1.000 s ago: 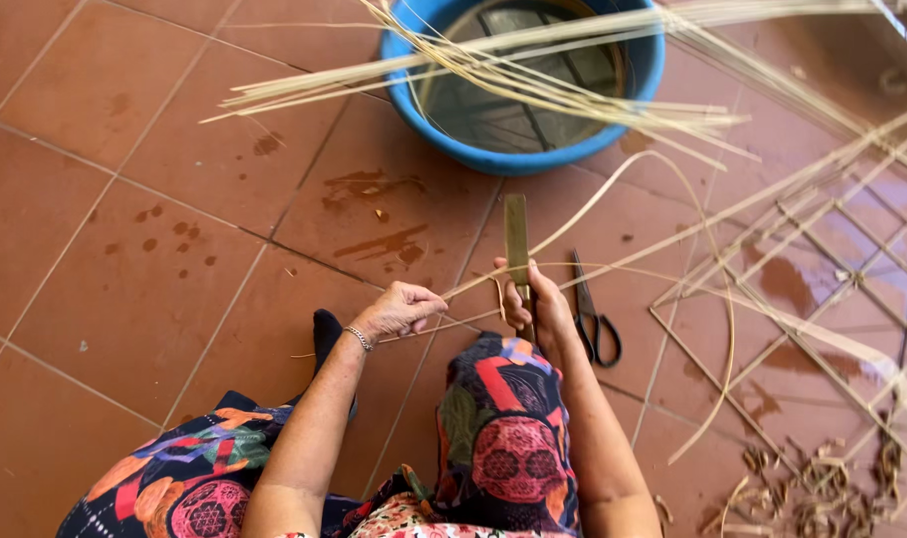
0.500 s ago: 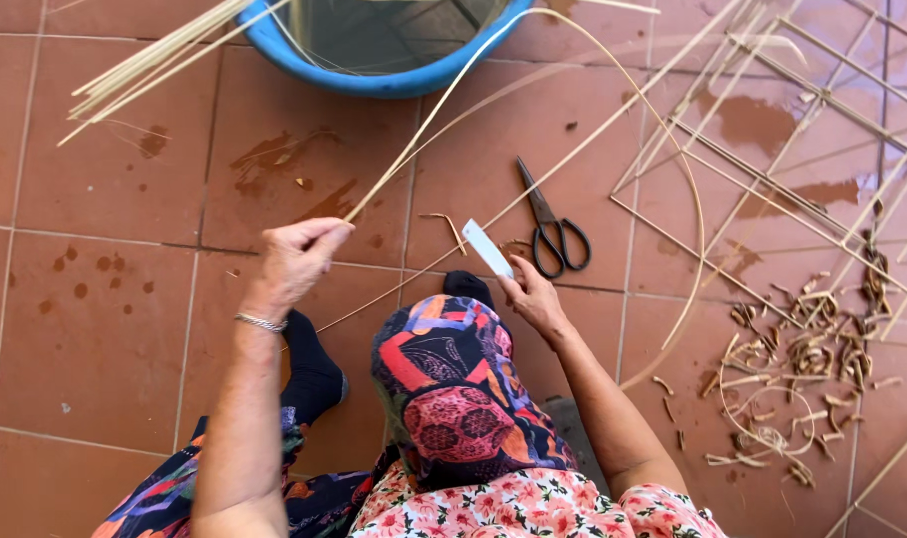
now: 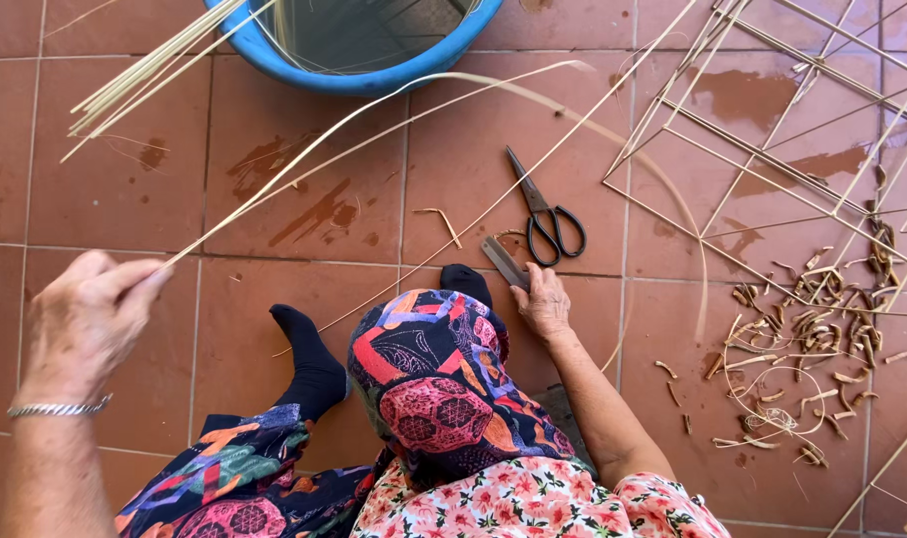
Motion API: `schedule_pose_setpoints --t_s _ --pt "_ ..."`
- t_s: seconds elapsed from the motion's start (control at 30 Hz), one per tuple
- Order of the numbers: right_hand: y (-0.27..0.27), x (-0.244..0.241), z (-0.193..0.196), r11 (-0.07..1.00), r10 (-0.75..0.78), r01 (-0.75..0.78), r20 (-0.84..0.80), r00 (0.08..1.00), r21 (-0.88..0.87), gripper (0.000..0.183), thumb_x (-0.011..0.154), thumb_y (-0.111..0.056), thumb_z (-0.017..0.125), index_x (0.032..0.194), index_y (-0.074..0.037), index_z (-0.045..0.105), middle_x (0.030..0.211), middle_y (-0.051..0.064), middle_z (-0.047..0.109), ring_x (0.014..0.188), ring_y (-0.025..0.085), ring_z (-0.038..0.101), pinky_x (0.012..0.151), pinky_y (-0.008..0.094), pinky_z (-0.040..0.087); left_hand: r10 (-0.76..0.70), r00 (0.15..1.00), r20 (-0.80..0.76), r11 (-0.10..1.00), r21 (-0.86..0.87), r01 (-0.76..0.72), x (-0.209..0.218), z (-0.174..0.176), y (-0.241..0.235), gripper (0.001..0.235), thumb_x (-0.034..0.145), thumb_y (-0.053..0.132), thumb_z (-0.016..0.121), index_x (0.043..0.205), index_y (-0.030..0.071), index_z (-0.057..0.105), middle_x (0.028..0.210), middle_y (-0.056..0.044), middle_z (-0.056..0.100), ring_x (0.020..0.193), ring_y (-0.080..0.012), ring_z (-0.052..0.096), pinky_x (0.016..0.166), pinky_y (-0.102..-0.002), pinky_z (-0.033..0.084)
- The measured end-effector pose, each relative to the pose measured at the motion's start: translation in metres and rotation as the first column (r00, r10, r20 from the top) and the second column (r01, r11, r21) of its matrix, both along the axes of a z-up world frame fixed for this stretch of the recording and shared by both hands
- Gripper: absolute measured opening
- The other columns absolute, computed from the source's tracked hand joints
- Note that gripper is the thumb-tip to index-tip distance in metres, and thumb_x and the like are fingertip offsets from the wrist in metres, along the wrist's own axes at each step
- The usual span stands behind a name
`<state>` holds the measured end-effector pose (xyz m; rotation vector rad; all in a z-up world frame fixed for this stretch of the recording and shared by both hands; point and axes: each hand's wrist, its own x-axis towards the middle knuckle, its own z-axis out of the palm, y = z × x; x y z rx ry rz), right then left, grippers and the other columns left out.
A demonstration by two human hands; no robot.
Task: The person sits on a tiled floor and uses a knife to split long bamboo strips into thinner strands. The person holds the bamboo with one hand and carefully slices along its length with the other, occasionally adjusting the strip or placing finished pieces into a nearby blue basin.
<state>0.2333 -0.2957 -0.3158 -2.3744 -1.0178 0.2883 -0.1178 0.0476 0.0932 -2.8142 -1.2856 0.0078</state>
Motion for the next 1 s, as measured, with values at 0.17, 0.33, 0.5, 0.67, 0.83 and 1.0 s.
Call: schedule_pose_setpoints --t_s 0.17,0.33,0.5,0.67,0.83,1.0 --pt "-0.008 0.019 0.025 0.986 -0.094 0.069 0.163 0.982 0.153 0.039 0.093 -0.029 0.082 0.123 -0.019 0.060 0.109 0.003 0.060 0.111 0.027 0.058 0.100 0.041 0.049 0.089 0.996 0.006 0.994 0.060 -0.089 -0.087 -0.016 0.014 0.014 0.111 0.027 0.080 0.109 0.013 0.081 0.083 -0.006 0.061 0.075 -0.0205 0.063 0.071 -0.032 0.052" --pt "-0.024 0.039 0.066 0.978 -0.162 0.122 0.256 0.953 0.167 0.068 0.079 -0.035 0.089 0.133 -0.010 0.057 0.126 0.014 0.055 0.121 0.035 0.049 0.106 0.050 0.040 0.133 0.975 0.176 0.991 -0.019 -0.131 -0.166 -0.050 0.033 0.010 0.111 0.013 0.080 0.111 0.003 0.079 0.078 -0.006 0.055 0.068 -0.0172 0.053 0.067 -0.029 0.047" --pt "0.009 0.044 0.099 0.993 -0.044 0.015 0.247 0.968 0.119 0.102 0.074 -0.046 0.092 0.152 -0.002 0.042 0.150 0.021 0.043 0.139 0.040 0.035 0.114 0.054 0.033 0.364 0.805 0.468 0.920 -0.316 -0.232 -0.188 -0.059 0.036 0.017 0.114 0.021 0.074 0.113 0.004 0.074 0.083 0.003 0.053 0.062 -0.0070 0.049 0.052 -0.025 0.039" --pt "0.092 0.060 0.106 0.993 0.104 -0.110 0.157 0.982 0.030 0.131 0.061 -0.050 0.094 0.159 -0.003 0.022 0.164 0.024 0.021 0.152 0.044 0.015 0.115 0.066 0.023 0.526 0.684 0.505 0.836 -0.453 -0.308 -0.193 -0.041 0.023 0.020 0.117 0.024 0.067 0.122 0.005 0.073 0.071 0.004 0.053 0.064 -0.0035 0.046 0.058 -0.021 0.038" --pt "0.152 0.077 0.078 0.971 0.187 -0.161 0.140 0.972 -0.177 0.127 0.064 -0.045 0.093 0.162 -0.012 0.019 0.166 0.015 0.022 0.153 0.044 0.012 0.114 0.072 0.015 0.587 0.611 0.532 0.806 -0.458 -0.376 -0.222 -0.038 0.023 0.022 0.122 0.026 0.062 0.125 0.006 0.071 0.072 0.005 0.050 0.069 -0.0034 0.046 0.077 -0.023 0.042" --pt "0.165 0.100 0.046 0.965 0.198 -0.160 0.177 0.964 -0.207 0.072 0.080 -0.039 0.085 0.141 -0.018 0.053 0.124 0.010 0.065 0.133 0.033 0.046 0.118 0.067 0.020 0.628 0.481 0.612 0.777 -0.460 -0.431 -0.248 -0.045 0.025 0.021 0.122 0.027 0.061 0.126 0.009 0.070 0.073 0.006 0.051 0.069 -0.0032 0.047 0.079 -0.023 0.044"
